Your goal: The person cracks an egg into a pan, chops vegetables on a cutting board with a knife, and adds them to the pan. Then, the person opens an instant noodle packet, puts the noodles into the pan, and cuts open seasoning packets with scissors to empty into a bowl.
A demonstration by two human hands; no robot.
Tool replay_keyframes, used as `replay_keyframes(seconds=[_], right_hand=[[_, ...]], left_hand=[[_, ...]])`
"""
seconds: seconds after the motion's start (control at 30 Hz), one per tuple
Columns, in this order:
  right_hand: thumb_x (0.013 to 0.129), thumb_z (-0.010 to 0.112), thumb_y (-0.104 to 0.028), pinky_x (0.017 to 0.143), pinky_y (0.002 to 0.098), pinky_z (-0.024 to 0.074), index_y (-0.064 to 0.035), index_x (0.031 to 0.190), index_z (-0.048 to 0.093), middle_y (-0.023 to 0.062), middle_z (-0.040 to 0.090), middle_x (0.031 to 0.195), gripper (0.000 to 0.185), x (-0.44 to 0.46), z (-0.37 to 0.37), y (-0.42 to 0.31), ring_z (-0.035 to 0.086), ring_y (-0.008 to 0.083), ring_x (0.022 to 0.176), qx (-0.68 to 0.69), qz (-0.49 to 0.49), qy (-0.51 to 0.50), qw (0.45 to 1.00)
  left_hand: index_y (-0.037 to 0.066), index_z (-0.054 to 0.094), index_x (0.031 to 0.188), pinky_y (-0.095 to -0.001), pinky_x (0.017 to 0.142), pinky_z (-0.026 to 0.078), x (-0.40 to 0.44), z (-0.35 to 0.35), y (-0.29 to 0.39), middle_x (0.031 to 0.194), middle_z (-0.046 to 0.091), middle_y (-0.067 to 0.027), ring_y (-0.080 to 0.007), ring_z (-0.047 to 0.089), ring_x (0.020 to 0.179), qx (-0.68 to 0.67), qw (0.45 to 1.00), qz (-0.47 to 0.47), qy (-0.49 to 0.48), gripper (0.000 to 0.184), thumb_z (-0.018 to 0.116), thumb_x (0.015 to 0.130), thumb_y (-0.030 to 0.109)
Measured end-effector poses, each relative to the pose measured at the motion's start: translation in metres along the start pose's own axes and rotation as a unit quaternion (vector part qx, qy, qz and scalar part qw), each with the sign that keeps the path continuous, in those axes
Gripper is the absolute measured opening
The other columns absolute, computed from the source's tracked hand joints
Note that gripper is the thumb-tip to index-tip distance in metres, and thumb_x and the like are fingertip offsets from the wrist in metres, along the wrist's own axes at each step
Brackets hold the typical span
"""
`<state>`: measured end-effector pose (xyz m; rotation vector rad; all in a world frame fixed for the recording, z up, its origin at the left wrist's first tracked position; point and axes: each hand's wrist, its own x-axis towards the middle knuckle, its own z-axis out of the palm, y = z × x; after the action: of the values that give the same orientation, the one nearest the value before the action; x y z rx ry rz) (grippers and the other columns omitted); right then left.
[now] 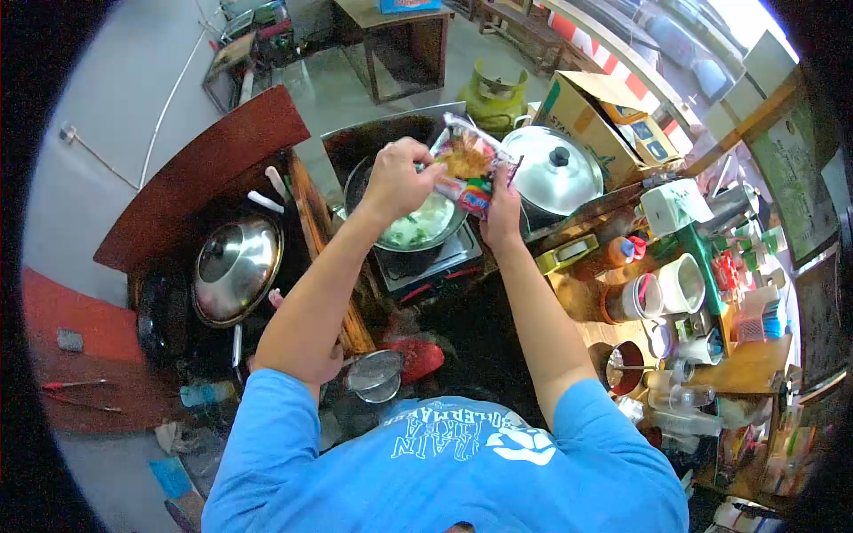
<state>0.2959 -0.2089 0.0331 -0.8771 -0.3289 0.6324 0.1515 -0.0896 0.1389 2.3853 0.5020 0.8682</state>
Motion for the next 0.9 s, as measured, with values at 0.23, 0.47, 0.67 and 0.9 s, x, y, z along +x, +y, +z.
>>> replay_keyframes(seconds=[0.23, 0.47, 0.67, 0.9], right_hand=[[0.102, 0.049, -0.042, 0.067, 0.0365, 0.061, -0.0015, 0.122, 0.054, 0.0106, 0.068, 0.106, 0.046, 0.015, 0.005, -0.042, 0.071, 0.0213, 0.083, -0.018, 0.139, -0.074, 0.987], [0.102, 0.05, -0.041, 0.055, 0.0361, 0.0588, -0.0018, 0.116, 0.058, 0.0101, 0.07, 0.093, 0.042, 0.022, 0.026, -0.069, 0.072, 0.0206, 0.072, -0.057, 0.192, -0.059, 0.978], [0.099, 0.057, -0.04, 0.052, 0.0332, 0.0575, 0.0007, 0.11, 0.06, 0.0088, 0.07, 0.092, 0.043, 0.049, 0.013, -0.061, 0.07, 0.0186, 0.066, -0.12, 0.185, -0.101, 0.97], [0.103, 0.05, -0.037, 0.074, 0.0333, 0.0579, 0.0006, 0.121, 0.058, 0.008, 0.068, 0.101, 0.042, 0.05, 0.023, -0.024, 0.067, 0.0165, 0.085, -0.068, 0.075, -0.068, 0.993]], left_hand=[[0.003, 0.072, 0.105, -0.035, 0.074, 0.052, 0.031, -0.011, -0.006, 0.091, 0.072, -0.0174, -0.0264, 0.068, 0.077, -0.114, 0.988, 0.008, -0.101, 0.024, 0.059, 0.086, 0.012], [0.009, 0.069, 0.112, -0.0371, 0.063, 0.049, 0.049, -0.025, 0.003, 0.071, 0.065, -0.014, -0.0238, 0.058, 0.06, 0.02, 0.992, 0.087, -0.09, 0.05, 0.079, 0.069, 0.031], [0.005, 0.055, 0.122, -0.0455, 0.089, 0.049, 0.051, -0.013, -0.037, 0.112, 0.066, -0.0231, -0.04, 0.062, 0.105, 0.013, 0.986, 0.032, -0.166, 0.066, 0.078, 0.068, 0.033], [-0.004, 0.067, 0.104, -0.0273, 0.067, 0.048, 0.045, 0.017, -0.068, 0.09, 0.068, -0.0051, -0.0108, 0.059, 0.076, -0.271, 0.936, -0.198, -0.102, 0.024, 0.06, 0.081, 0.001]])
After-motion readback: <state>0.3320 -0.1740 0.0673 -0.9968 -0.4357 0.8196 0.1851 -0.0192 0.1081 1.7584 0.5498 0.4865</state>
